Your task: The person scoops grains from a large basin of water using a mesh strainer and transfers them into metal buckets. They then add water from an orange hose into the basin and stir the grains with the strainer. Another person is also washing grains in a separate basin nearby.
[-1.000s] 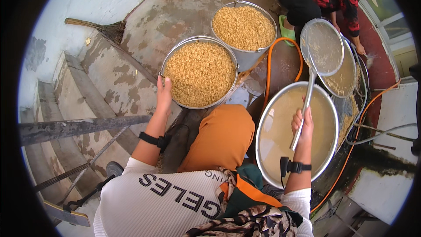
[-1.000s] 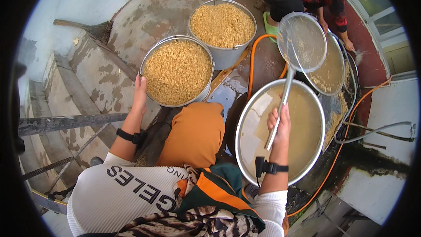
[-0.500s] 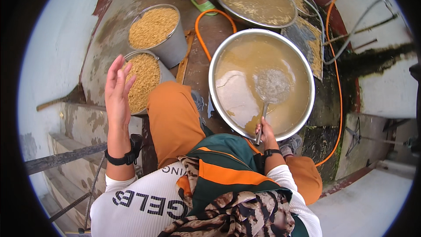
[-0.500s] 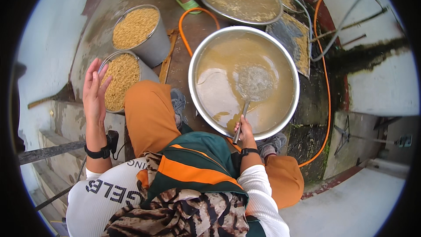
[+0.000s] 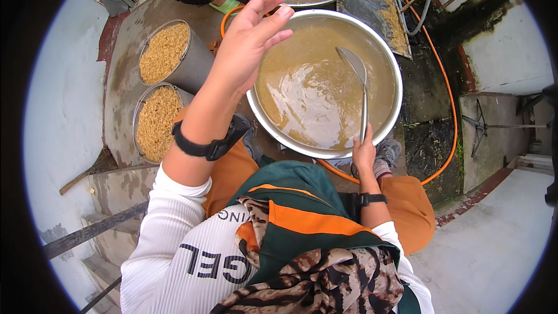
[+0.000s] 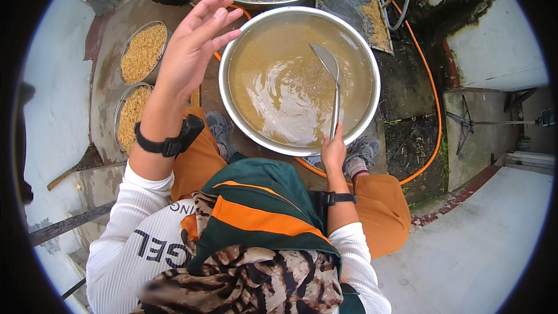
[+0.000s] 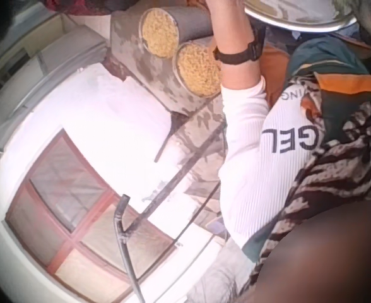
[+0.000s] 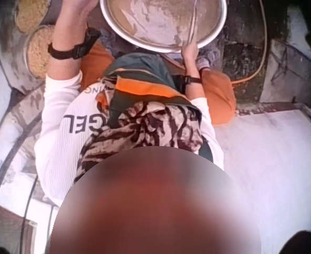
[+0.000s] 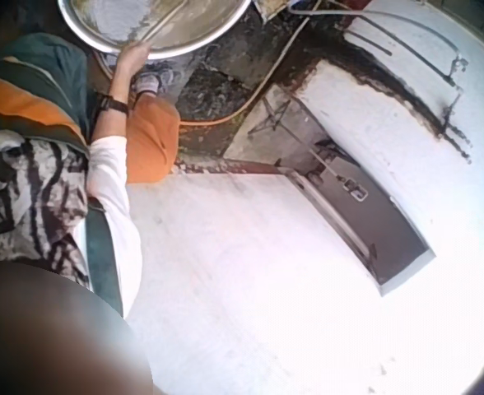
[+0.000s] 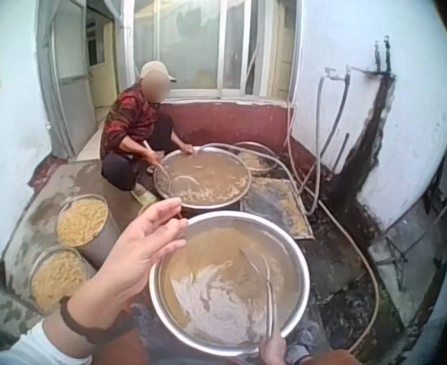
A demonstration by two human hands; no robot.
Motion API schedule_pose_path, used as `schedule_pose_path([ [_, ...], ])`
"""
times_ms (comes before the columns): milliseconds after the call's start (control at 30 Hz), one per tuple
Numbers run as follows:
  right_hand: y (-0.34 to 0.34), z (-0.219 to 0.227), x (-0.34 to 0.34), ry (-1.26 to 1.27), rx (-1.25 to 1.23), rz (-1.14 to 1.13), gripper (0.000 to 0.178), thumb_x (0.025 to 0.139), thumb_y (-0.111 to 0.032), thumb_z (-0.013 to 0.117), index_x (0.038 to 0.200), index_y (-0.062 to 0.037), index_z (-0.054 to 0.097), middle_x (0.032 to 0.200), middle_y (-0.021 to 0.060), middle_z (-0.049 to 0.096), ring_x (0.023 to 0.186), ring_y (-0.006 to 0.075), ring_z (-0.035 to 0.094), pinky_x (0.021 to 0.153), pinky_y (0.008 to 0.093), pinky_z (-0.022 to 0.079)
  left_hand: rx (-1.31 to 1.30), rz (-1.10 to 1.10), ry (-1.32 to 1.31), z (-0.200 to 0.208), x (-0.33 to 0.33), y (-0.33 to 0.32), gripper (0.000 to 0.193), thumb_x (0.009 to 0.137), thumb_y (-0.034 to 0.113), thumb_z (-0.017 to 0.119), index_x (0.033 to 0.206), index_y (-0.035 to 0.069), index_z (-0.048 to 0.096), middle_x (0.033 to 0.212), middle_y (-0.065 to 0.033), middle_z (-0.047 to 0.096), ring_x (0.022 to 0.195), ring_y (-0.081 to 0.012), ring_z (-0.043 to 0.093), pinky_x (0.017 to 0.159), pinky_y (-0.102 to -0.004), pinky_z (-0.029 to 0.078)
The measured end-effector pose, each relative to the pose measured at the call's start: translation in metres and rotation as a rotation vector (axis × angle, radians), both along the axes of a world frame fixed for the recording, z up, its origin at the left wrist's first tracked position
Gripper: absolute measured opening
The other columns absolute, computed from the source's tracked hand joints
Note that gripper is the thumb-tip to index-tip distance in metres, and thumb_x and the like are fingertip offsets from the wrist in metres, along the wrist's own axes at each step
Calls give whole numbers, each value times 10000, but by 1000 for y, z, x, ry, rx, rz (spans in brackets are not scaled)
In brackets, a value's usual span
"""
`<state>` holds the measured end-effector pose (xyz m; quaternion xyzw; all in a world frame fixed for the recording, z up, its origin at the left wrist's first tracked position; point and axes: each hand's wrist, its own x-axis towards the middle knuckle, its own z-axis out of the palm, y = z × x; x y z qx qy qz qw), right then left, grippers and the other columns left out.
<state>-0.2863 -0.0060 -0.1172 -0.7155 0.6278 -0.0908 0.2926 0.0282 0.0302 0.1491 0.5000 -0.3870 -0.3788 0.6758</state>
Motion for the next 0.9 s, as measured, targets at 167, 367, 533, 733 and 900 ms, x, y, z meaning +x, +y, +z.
schedule_pose_path([
  [167, -12, 5, 8, -38, -79, -40, 605, 895, -117, 528, 1425, -96, 239, 1060, 285, 585, 896, 436, 588, 748, 448, 471, 47, 37, 53, -24, 29, -17, 449, 938, 237, 533, 1323, 30, 429, 1333, -131, 406, 1239, -254, 431, 979, -384, 409],
  [367, -26, -4, 19, -661, 415, -319, 359, 947, -183, 492, 1281, -98, 389, 632, -4, 457, 466, 118, 438, 429, 277, 405, 155, 91, 197, -58, 60, -26, 429, 933, 223, 536, 1302, 23, 444, 1338, -140, 418, 1237, -255, 438, 979, -388, 412],
  [533, -24, 21, 30, -1292, 855, -306, 353, 982, -292, 448, 1293, -131, 406, 607, -38, 344, 442, 54, 322, 379, 196, 302, 184, 114, 365, -82, 83, -25, 344, 928, 190, 541, 1233, 34, 506, 1214, -101, 542, 1153, -218, 518, 950, -365, 443],
  [733, -15, 25, 51, -1179, 1037, -353, 314, 977, -246, 464, 1257, -109, 428, 652, -16, 387, 466, 53, 348, 393, 191, 322, 154, 118, 341, -94, 98, -24, 268, 884, 114, 604, 1140, 48, 561, 1019, -58, 618, 994, -146, 581, 908, -315, 469],
  [900, -1, 41, 53, -1205, 1167, -285, 331, 987, -268, 432, 1258, -80, 435, 635, -18, 381, 452, 52, 351, 368, 189, 301, 85, 114, 351, -93, 103, -24, 258, 845, 81, 654, 1085, 24, 578, 964, -81, 655, 895, -150, 625, 834, -275, 505],
])
